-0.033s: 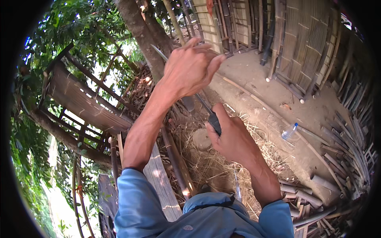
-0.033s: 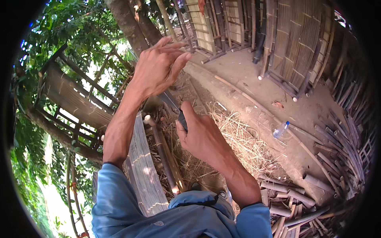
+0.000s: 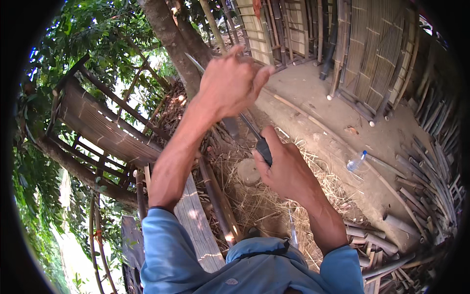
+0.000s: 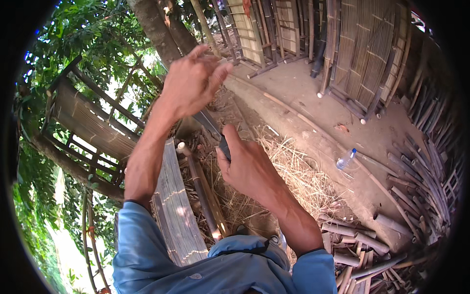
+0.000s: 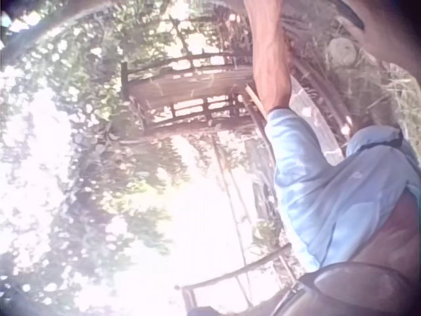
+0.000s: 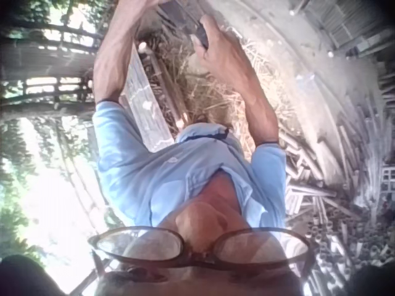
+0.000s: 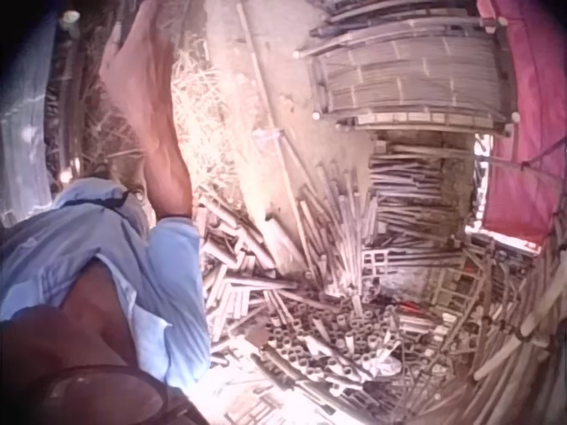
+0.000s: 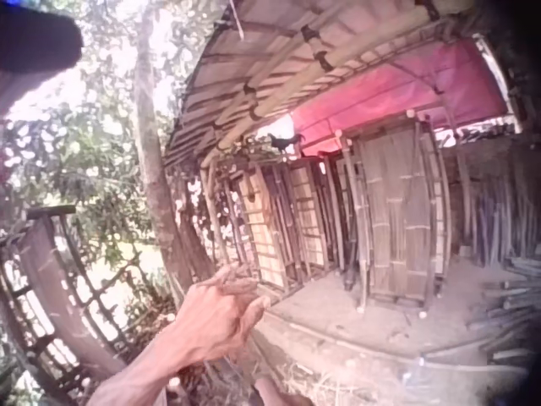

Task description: The person strips layers from a long bamboo pole using a large blade, then holds the resulting thin bamboo strips to shave and smooth their edges with the blade while standing in an outdoor workshop area.

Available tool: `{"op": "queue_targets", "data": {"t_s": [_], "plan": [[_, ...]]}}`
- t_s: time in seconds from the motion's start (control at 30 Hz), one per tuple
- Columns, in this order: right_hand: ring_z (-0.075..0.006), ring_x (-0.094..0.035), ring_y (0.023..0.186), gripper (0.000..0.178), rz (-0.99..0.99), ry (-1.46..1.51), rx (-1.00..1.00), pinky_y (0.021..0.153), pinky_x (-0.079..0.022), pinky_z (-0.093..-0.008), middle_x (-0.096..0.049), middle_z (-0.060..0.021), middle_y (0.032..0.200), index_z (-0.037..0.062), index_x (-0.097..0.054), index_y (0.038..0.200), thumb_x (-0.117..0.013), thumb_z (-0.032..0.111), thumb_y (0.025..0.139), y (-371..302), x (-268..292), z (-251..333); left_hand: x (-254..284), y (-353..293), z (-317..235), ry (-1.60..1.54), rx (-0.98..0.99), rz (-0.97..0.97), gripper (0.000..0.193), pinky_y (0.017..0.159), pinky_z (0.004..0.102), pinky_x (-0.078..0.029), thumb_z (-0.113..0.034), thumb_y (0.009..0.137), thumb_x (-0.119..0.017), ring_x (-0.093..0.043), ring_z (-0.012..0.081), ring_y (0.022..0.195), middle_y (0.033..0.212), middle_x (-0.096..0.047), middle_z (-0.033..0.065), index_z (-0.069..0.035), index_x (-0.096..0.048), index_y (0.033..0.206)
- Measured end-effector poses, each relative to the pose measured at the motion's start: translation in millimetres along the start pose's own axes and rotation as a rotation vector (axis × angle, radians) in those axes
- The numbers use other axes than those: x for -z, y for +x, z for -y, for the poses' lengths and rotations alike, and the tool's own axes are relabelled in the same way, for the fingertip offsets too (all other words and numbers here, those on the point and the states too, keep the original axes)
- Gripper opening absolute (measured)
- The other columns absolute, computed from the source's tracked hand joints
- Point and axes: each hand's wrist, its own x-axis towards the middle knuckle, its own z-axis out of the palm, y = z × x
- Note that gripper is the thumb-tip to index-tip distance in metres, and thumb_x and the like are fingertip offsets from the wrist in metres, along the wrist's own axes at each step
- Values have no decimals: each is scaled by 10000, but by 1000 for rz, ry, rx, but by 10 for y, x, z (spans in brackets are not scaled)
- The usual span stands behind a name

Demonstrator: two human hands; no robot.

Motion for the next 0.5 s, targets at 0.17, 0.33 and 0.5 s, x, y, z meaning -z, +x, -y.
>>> {"op": "queue_targets", "data": {"t_s": [0.17, 0.33, 0.5], "plan": [[-514, -658, 773, 310, 18, 13, -64, 639, -498, -542, -655, -292, 814, 35, -430, 1160, -636, 141, 954, 114, 96, 4, 955, 512, -216, -31, 71, 71, 487, 930, 435, -576, -422, 1063, -493, -680, 331, 1118, 1007, -753, 195, -11, -752, 1022], [-515, -656, 763, 311, 11, -5, -44, 643, -494, -542, -647, -297, 811, 40, -438, 1154, -643, 128, 939, 169, 109, 245, 252, 148, 71, 65, 92, 200, 519, 1103, 469, -454, -450, 1070, -425, -634, 326, 1217, 1194, -691, 196, -28, -726, 1084], [-500, -633, 754, 321, 77, 57, -79, 673, -477, -523, -610, -268, 782, 28, -439, 1160, -628, 166, 940, -35, -256, -213, -311, -111, -97, -45, 88, 159, 545, 1240, 468, -289, -487, 1058, -403, -601, 363, 1257, 1266, -676, 211, -63, -713, 1201]]}}
